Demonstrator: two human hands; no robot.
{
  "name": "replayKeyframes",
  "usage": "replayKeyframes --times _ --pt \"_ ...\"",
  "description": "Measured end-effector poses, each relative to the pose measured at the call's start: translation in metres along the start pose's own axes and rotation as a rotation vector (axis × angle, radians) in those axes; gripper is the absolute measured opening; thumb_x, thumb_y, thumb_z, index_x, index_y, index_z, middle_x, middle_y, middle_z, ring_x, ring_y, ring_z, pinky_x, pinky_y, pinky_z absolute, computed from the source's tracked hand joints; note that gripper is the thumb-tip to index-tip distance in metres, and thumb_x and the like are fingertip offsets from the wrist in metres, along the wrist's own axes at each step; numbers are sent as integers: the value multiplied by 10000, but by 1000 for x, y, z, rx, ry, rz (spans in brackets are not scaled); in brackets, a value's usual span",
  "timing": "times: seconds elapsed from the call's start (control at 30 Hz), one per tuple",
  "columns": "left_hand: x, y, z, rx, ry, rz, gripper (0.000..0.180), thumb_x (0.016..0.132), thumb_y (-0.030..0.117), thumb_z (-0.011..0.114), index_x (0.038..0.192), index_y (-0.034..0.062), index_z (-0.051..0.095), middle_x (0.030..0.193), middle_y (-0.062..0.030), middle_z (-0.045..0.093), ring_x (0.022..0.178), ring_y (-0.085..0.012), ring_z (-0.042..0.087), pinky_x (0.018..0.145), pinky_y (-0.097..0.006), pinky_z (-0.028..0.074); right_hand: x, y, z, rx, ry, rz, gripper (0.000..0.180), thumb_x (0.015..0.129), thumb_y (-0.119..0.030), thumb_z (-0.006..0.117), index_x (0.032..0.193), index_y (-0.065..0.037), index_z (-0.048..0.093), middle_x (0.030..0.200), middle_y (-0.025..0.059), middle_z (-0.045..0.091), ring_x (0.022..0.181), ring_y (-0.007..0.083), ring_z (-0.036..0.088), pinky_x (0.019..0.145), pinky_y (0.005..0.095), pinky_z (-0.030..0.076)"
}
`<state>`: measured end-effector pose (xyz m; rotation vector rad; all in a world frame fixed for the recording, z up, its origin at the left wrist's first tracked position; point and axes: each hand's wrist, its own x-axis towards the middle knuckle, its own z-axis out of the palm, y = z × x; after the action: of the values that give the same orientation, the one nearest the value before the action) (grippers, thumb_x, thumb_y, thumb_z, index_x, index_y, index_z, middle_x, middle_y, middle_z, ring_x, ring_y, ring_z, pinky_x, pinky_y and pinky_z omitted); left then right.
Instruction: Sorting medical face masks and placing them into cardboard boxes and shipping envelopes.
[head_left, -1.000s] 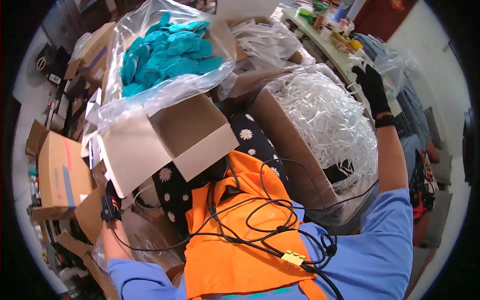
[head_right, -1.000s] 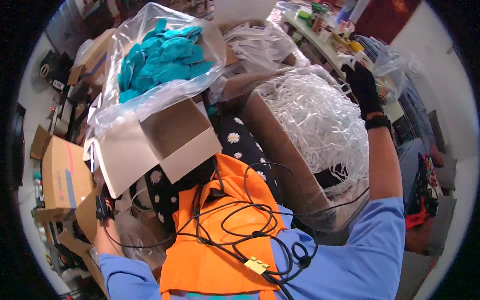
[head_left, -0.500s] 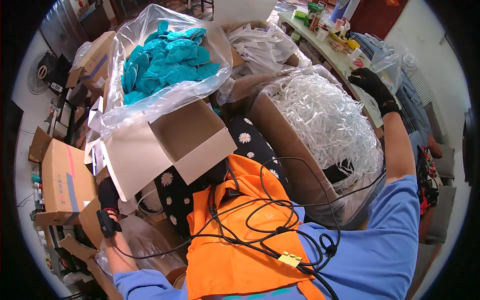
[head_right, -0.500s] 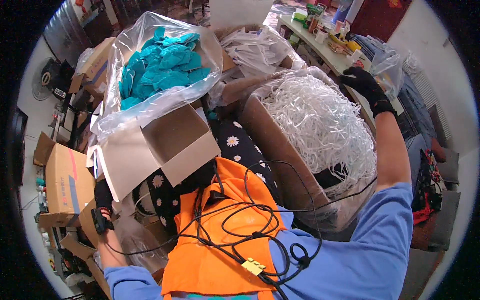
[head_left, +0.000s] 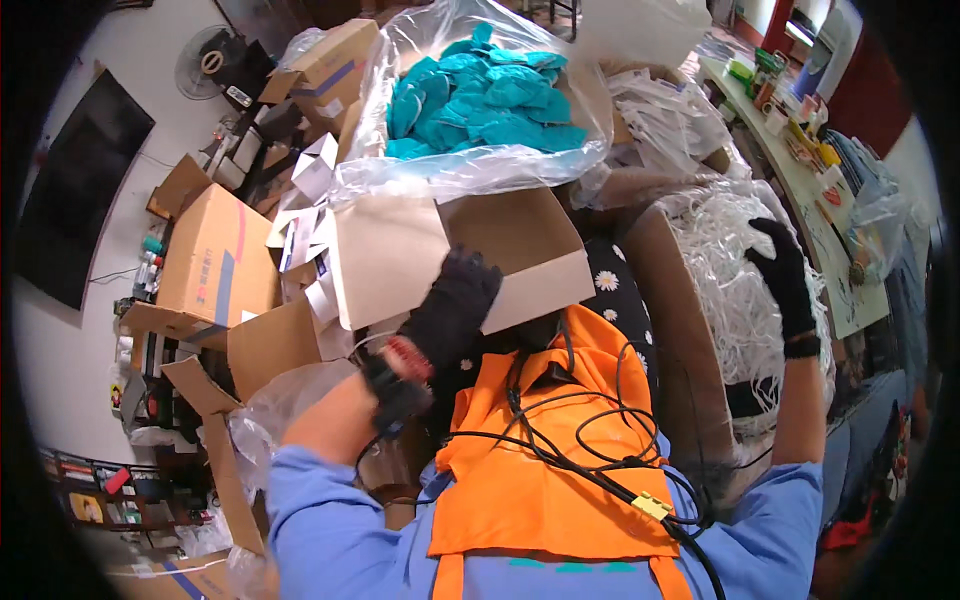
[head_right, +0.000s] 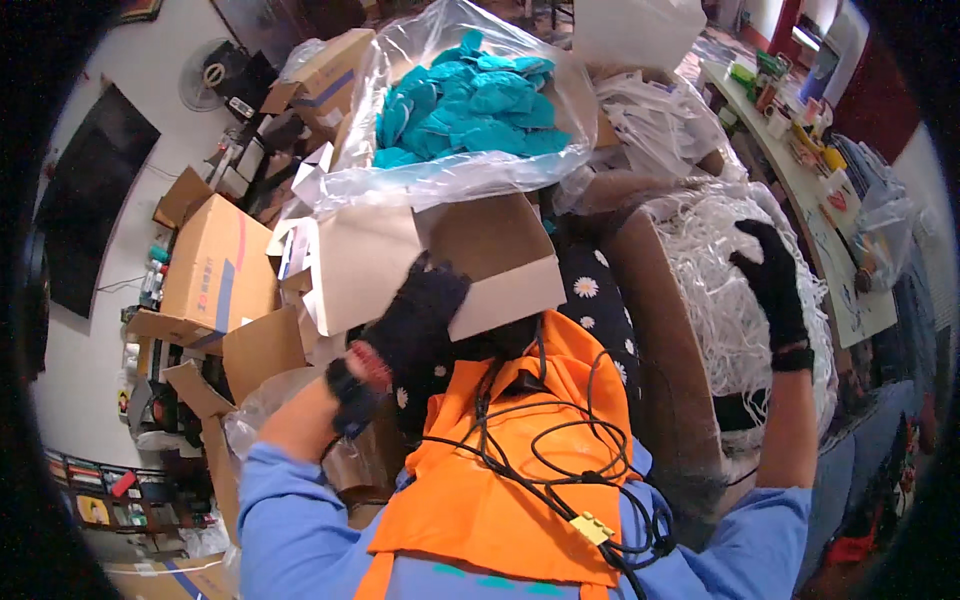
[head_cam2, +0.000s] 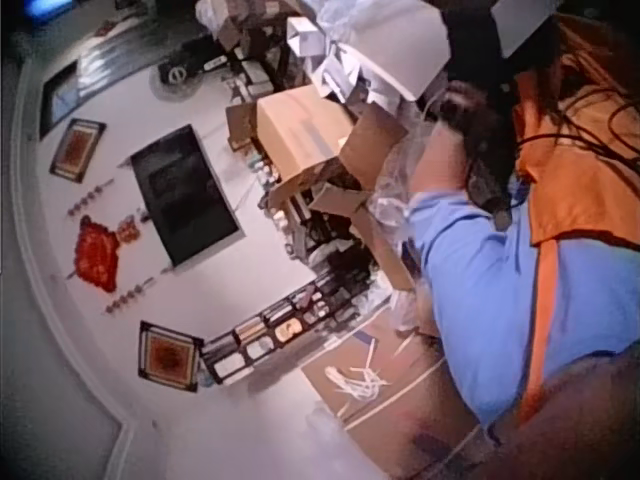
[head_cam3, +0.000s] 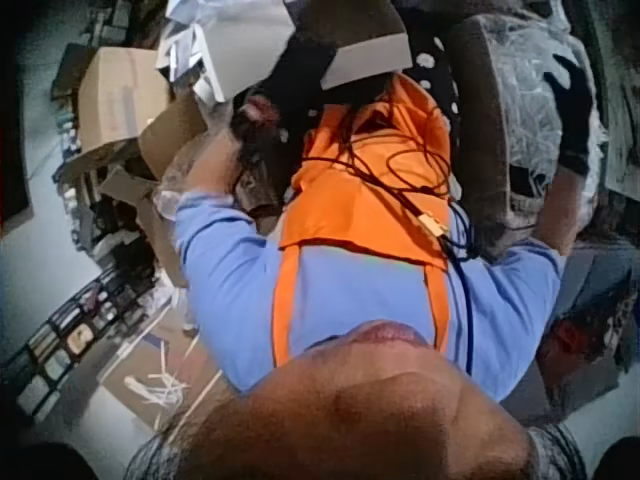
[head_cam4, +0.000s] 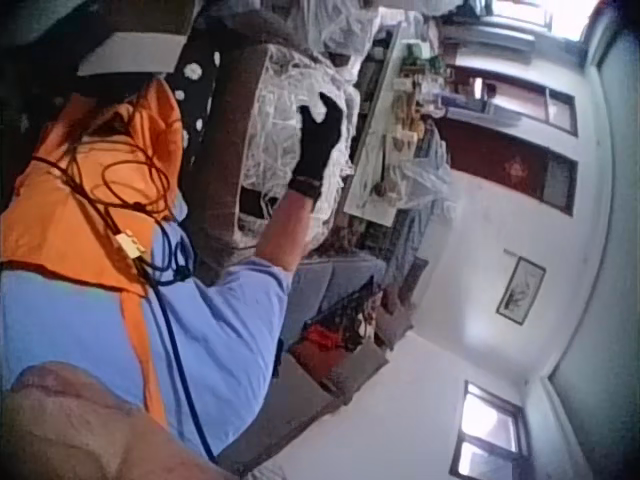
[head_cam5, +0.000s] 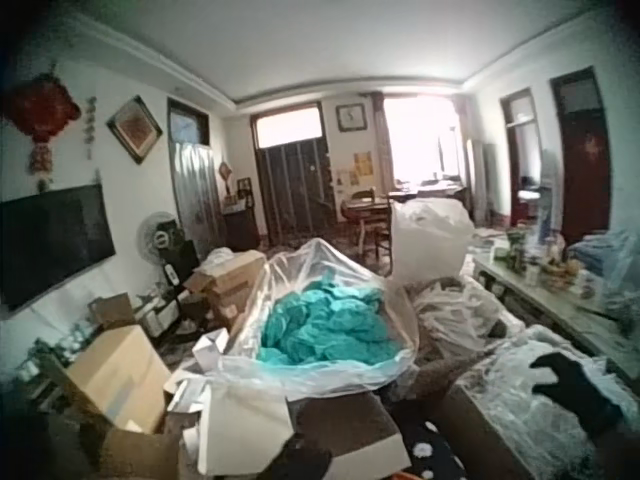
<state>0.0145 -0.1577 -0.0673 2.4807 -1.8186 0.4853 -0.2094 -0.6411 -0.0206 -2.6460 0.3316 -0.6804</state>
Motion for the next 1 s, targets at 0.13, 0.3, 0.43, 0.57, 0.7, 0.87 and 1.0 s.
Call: replayKeyframes --times 0.13,0.3,0.43,0.57,0.7,0.87,1.0 --pt "16 -18 1 -169 -137 -140 396 719 174 668 1086 32 628 930 -193 666 950 -362 647 991 -489 436 -12 -55 30 247 15 194 641 763 39 712 1366 -71 522 1227 55 631 893 123 637 815 264 507" --pt "30 -41 -66 -345 208 -277 296 791 145 634 1058 22 659 996 -192 678 939 -371 651 801 -426 523 -34 -44 63 524 -9 260 569 756 22 733 1294 -54 562 1254 78 616 961 160 621 837 314 515" --pt "44 -49 -130 -769 211 -643 321 942 226 626 1151 -18 626 1012 -171 673 946 -263 649 843 -346 503 -25 -102 76 536 22 51 754 679 -126 844 1354 -61 513 1295 108 587 1222 229 536 978 400 465" --pt "48 -34 -152 -1067 265 -781 388 989 246 578 1278 -14 576 1174 -126 641 1090 -185 585 958 -326 451 2 -185 72 835 -4 73 917 570 -133 909 1380 -60 484 1353 120 554 1278 203 496 1005 381 449" --pt "29 -45 -121 -991 253 -617 390 993 221 558 1332 27 558 1239 -104 614 1140 -173 550 1014 -336 414 19 -210 77 743 67 -48 754 603 -223 915 1244 -15 577 1203 161 651 1074 245 644 829 371 550" --pt "14 -66 -102 -1019 67 -680 366 997 215 540 1327 59 569 1217 -97 626 1081 -205 574 981 -336 441 25 -203 95 646 -76 -26 504 626 -221 894 1030 -6 680 888 113 731 826 213 710 760 355 562" --pt "32 -79 -93 -1063 -2 -650 435 969 317 586 1284 16 581 1256 -147 614 1128 -244 589 989 -355 450 23 -206 101 634 -199 2 539 619 -147 890 1084 13 670 960 101 732 903 160 691 790 329 554"
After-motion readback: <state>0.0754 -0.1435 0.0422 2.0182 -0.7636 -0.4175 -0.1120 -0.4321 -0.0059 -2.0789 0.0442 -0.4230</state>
